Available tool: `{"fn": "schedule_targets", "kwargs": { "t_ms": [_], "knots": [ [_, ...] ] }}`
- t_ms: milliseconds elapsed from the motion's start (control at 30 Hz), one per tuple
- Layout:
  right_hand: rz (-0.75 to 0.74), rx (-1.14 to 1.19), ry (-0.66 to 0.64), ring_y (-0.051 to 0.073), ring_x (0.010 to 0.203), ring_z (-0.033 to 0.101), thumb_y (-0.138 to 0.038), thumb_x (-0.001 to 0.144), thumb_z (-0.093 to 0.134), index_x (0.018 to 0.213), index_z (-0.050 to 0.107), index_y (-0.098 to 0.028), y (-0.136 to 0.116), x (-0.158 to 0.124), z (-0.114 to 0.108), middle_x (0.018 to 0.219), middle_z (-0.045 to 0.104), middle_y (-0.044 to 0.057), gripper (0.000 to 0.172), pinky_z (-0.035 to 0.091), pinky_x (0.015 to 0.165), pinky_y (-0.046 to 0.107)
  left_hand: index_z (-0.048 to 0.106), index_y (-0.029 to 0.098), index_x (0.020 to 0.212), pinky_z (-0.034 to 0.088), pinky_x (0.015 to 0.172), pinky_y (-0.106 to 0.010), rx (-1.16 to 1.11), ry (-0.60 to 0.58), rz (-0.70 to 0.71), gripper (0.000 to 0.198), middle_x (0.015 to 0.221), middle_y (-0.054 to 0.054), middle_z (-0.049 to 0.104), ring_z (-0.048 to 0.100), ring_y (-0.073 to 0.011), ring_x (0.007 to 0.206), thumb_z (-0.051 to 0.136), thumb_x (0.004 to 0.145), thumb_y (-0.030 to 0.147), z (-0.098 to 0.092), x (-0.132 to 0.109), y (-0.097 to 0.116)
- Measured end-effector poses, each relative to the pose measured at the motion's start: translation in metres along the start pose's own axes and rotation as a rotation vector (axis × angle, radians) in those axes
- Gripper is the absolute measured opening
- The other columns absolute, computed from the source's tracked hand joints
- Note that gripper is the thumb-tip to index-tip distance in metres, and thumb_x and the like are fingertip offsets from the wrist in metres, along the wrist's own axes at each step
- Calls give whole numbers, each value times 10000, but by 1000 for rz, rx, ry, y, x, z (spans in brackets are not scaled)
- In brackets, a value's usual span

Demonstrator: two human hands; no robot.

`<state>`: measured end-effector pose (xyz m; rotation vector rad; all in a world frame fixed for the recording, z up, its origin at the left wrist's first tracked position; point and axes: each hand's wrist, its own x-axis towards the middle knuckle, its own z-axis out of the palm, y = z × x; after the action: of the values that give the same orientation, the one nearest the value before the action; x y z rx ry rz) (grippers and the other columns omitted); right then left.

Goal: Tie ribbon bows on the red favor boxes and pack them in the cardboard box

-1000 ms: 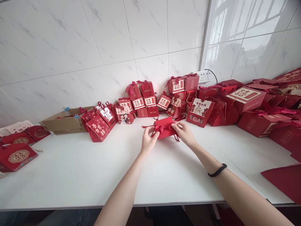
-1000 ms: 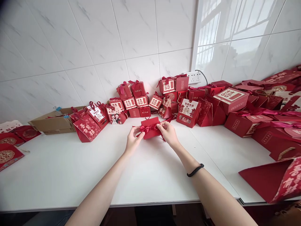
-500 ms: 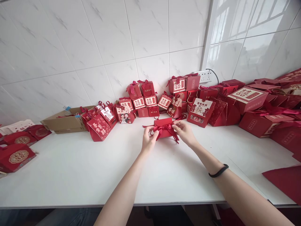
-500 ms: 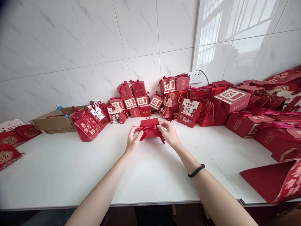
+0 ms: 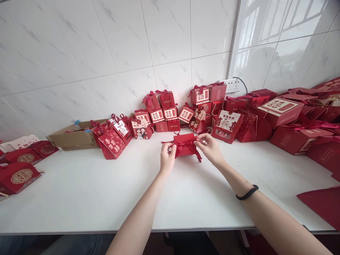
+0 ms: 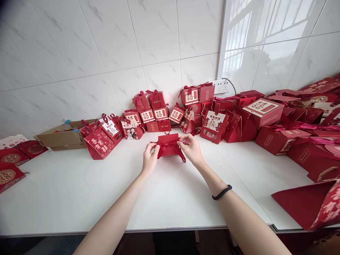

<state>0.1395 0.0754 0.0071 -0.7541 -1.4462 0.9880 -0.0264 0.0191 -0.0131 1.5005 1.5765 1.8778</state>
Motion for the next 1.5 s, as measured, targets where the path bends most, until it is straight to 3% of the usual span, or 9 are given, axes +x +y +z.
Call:
{"fn": "schedule_targets", "kwargs": {
  "t_ms": [233,433,667,867,967,1100,1267,1367,1500],
  "knots": [
    [22,-43,-23,181,703,592,-465,662,652,725,609,-186,-2,-1,-2,746,642,41,290,489,678,333,570,193,801,466,739,-269,1,24,10,188,935,-58,595,570,-174,901,554,808,380,1,0,0],
    [0,-33,-31,205,803,605,-547,661,637,719,593,-193,1,0,0,805,652,49,361,476,782,357,560,209,691,429,845,-308,66,170,79,146,968,-63,546,499,-209,1018,628,757,320,-3,1,5],
    [47,4,-46,200,765,621,-549,653,637,726,568,-202,9,2,2,767,648,45,361,501,752,359,548,203,739,439,696,-270,71,133,19,177,786,-19,595,560,-154,738,545,811,365,-3,1,4],
    [74,8,-50,176,714,611,-503,667,620,734,563,-194,11,1,2,751,645,39,321,498,661,304,497,208,685,441,697,-270,96,132,5,196,751,-14,582,554,-157,724,528,811,356,-2,0,5],
    [77,4,-46,158,669,598,-506,672,616,727,555,-192,11,1,3,718,631,28,324,482,599,271,495,211,653,427,806,-315,138,151,5,178,729,-8,594,544,-161,713,544,795,305,-2,0,7],
    [72,9,-49,154,673,608,-524,672,625,724,547,-191,9,0,4,718,635,27,345,479,578,253,538,212,671,320,986,-418,175,169,-12,144,751,-2,648,566,-163,695,563,784,298,-3,0,9],
    [50,48,-74,164,794,637,-571,665,631,717,522,-197,7,-2,4,991,669,79,393,514,653,271,556,206,716,434,860,-340,117,121,11,172,925,-60,685,612,-202,893,553,780,365,-5,1,7],
    [49,69,-96,156,782,630,-590,668,629,728,510,-200,6,-3,3,1095,647,92,412,514,651,282,544,198,729,468,794,-304,72,99,13,193,1024,-81,669,614,-184,880,542,783,384,-5,1,5],
    [75,71,-96,142,704,597,-616,634,643,726,505,-190,5,-3,3,1062,647,96,456,480,578,269,530,191,709,484,738,-273,41,86,-10,210,876,-66,650,600,-169,821,536,773,391,-3,2,4]
  ]
}}
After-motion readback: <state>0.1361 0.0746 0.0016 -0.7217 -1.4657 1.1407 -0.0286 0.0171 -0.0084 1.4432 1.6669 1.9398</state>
